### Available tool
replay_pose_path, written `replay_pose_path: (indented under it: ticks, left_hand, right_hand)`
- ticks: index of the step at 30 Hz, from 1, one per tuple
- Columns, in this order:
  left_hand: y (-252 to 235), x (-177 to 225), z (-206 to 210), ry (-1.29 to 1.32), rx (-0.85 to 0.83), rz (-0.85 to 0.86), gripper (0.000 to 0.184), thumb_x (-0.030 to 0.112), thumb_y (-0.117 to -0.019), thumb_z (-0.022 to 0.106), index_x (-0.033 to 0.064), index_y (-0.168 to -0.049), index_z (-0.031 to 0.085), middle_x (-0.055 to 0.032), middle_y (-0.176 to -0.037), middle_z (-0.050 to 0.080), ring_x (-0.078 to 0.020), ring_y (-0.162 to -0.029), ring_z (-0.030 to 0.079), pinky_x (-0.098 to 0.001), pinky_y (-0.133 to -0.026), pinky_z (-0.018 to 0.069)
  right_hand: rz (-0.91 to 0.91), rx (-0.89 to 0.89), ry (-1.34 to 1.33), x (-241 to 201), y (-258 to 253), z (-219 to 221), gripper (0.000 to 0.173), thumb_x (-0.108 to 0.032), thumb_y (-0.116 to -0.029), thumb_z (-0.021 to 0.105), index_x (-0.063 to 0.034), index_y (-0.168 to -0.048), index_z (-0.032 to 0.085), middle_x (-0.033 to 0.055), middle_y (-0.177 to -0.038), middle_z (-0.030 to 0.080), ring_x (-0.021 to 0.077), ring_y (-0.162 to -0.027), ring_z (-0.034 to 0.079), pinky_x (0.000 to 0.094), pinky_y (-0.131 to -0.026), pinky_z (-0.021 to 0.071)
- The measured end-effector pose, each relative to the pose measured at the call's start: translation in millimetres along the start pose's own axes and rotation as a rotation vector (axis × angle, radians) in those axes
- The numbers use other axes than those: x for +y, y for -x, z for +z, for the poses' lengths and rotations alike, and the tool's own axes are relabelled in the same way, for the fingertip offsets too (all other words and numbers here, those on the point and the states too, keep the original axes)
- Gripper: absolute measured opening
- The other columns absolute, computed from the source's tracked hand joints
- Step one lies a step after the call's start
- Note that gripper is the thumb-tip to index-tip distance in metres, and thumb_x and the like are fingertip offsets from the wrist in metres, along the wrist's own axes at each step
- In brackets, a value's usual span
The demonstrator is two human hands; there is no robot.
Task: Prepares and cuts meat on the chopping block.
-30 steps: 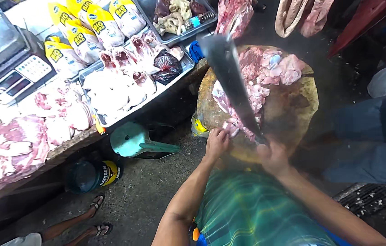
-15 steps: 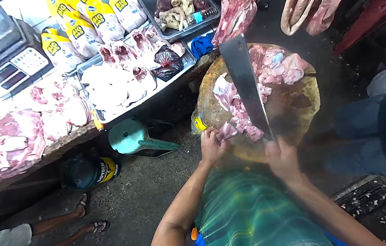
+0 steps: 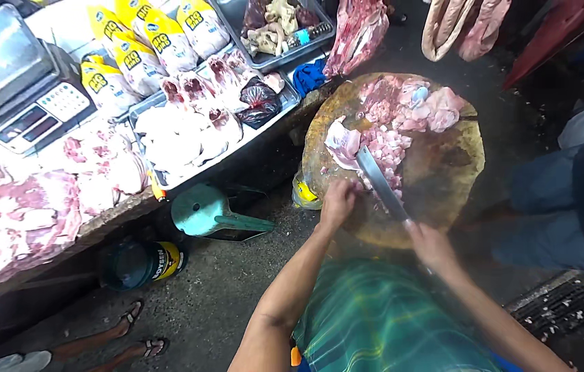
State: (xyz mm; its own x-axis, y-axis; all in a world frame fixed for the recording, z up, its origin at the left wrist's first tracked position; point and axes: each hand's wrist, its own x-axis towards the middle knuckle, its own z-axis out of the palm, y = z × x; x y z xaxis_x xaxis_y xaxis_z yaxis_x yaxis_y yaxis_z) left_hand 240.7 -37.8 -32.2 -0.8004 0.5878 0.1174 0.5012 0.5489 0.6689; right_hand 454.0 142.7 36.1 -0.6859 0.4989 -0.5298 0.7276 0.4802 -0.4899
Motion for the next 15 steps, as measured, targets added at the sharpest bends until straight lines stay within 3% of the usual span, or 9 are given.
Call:
replay_pose_path:
  ticks: [2, 4, 7, 9, 11, 13, 15]
  left_hand:
    - [16.2, -9.7, 6.7, -0.096, -0.109, 0.094, 0.024, 0.019, -0.0923, 0.073, 0.0115, -0.115, 0.075, -0.0108, -0.139, 0.062, -0.0292, -0.128, 0.058, -0.0493, -0.106, 0.0509]
    - [31.5, -18.5, 5.7, -0.087, -0.1, 0.119, 0.028, 0.022, -0.0874, 0.076, 0.0136, -0.114, 0.075, -0.0121, -0.145, 0.056, -0.0296, -0.135, 0.053, -0.0492, -0.11, 0.048]
    - [45.4, -22.4, 4.5, -0.049, 0.071, 0.135, 0.023, 0.021, -0.0851, 0.074, 0.0099, -0.105, 0.072, -0.0118, -0.126, 0.065, -0.0272, -0.121, 0.061, -0.0457, -0.101, 0.0541]
    - [43.4, -25.4, 8.3, -0.087, 0.139, 0.148, 0.018, 0.02, -0.0866, 0.074, 0.0069, -0.099, 0.072, -0.0128, -0.115, 0.068, -0.0287, -0.112, 0.065, -0.0462, -0.097, 0.0557]
    - [41.1, -33.0, 15.8, -0.131, 0.144, 0.172, 0.014, 0.02, -0.0892, 0.07, 0.0079, -0.097, 0.073, -0.0102, -0.109, 0.071, -0.0269, -0.107, 0.067, -0.0443, -0.094, 0.0563]
    - [38.5, -39.1, 22.5, -0.197, 0.092, 0.162, 0.016, 0.023, -0.0925, 0.068, 0.0116, -0.1, 0.076, -0.006, -0.108, 0.073, -0.0247, -0.107, 0.067, -0.0439, -0.095, 0.0549]
    - [33.5, -38.9, 21.6, -0.255, 0.058, 0.15, 0.017, 0.026, -0.0933, 0.067, 0.014, -0.1, 0.077, -0.0038, -0.107, 0.074, -0.0242, -0.105, 0.067, -0.0444, -0.093, 0.0541]
  right_hand:
    - [-0.077, 0.082, -0.02, -9.5, 13.3, -2.4, 0.064, -0.06, -0.1076, 0.032, -0.006, -0.098, 0.066, 0.0112, -0.072, 0.061, 0.0277, -0.069, 0.065, 0.051, -0.066, 0.0535]
    - [-0.233, 0.21, -0.077, -21.7, 24.9, -9.3, 0.06, -0.055, -0.1086, 0.035, -0.0052, -0.098, 0.066, 0.0082, -0.068, 0.06, 0.0237, -0.063, 0.063, 0.0466, -0.061, 0.0531]
    - [-0.551, 0.435, -0.192, -37.2, 34.3, -10.8, 0.055, -0.049, -0.1093, 0.038, -0.0034, -0.096, 0.065, 0.0025, -0.063, 0.058, 0.0132, -0.055, 0.059, 0.0352, -0.052, 0.0526]
    - [-0.681, 0.517, -0.211, -43.7, 29.0, -2.1, 0.059, -0.052, -0.109, 0.037, -0.0015, -0.098, 0.067, 0.0025, -0.062, 0.059, 0.0111, -0.052, 0.058, 0.0328, -0.048, 0.0517]
    - [-0.597, 0.409, -0.073, -30.0, 18.5, 17.7, 0.062, -0.055, -0.1078, 0.036, -0.0017, -0.105, 0.068, 0.0061, -0.064, 0.061, 0.0176, -0.056, 0.062, 0.0387, -0.052, 0.0543]
    - [-0.255, 0.067, 0.168, -13.6, 7.6, 24.1, 0.069, -0.063, -0.1061, 0.032, -0.0038, -0.113, 0.066, 0.0163, -0.082, 0.071, 0.0341, -0.081, 0.073, 0.0554, -0.073, 0.0586]
    - [-0.046, -0.082, 0.213, -10.7, 1.2, 12.1, 0.072, -0.066, -0.1052, 0.028, -0.0043, -0.114, 0.065, 0.0188, -0.092, 0.071, 0.0379, -0.093, 0.072, 0.0598, -0.081, 0.0562]
